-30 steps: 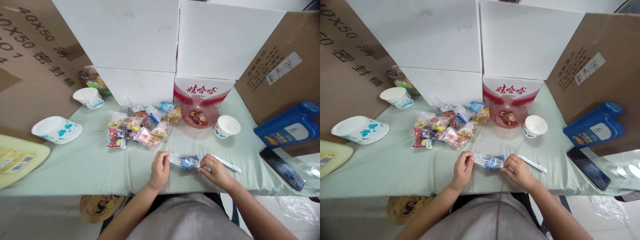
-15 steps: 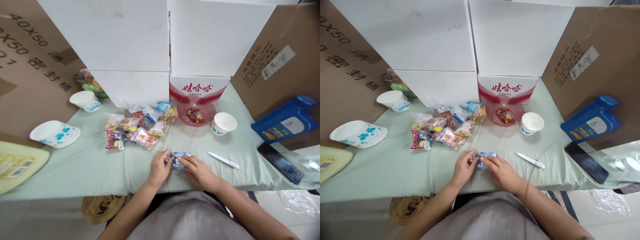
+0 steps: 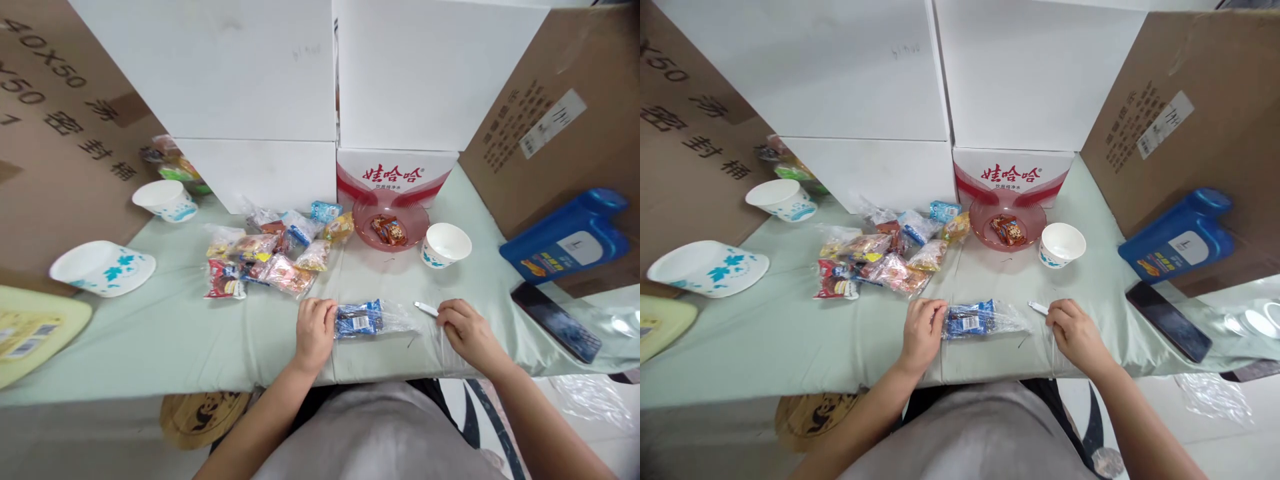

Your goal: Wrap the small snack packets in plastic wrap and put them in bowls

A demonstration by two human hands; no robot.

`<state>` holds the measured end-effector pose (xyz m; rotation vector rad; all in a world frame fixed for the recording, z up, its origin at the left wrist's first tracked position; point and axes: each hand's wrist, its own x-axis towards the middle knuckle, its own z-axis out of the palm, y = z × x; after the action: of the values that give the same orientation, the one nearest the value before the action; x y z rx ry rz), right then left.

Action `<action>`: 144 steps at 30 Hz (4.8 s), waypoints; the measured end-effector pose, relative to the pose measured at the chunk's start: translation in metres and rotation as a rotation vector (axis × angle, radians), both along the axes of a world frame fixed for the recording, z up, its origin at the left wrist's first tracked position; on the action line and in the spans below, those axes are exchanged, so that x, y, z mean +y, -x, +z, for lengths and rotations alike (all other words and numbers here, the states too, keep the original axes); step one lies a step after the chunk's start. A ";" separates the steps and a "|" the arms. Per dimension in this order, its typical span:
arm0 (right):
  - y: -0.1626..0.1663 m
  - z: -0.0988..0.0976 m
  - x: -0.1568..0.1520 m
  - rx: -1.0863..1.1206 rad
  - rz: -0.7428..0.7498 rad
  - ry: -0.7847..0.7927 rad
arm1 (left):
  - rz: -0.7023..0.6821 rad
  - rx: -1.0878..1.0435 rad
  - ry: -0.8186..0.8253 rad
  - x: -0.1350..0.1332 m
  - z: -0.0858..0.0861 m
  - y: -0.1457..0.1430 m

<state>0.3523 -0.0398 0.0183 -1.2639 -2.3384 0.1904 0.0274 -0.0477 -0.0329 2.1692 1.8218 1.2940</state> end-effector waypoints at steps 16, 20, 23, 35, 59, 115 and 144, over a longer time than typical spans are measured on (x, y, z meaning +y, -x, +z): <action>0.073 -0.005 -0.023 -0.250 0.372 0.028 | -0.536 0.315 -0.113 -0.060 0.039 0.024; 0.071 0.005 -0.032 -0.335 0.372 0.106 | -0.606 0.406 0.023 -0.069 0.051 0.026; 0.067 0.004 -0.034 -0.397 0.364 0.179 | -0.681 0.513 0.114 -0.072 0.057 0.022; 0.045 -0.003 -0.036 -0.413 0.193 0.261 | -0.382 0.636 0.378 -0.079 0.023 0.031; 0.037 0.012 0.000 -0.060 0.029 0.080 | -0.410 0.527 0.414 -0.054 0.031 0.040; 0.076 0.041 0.058 -0.291 0.055 -0.155 | -0.369 0.653 0.379 -0.053 0.046 0.004; 0.051 0.024 0.045 -0.370 0.003 0.016 | -0.243 0.435 0.409 0.008 0.030 0.024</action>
<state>0.3012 0.0055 0.0418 -1.4021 -2.6510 -0.0284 0.0036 -0.0398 -0.0032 2.4458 1.6717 0.3782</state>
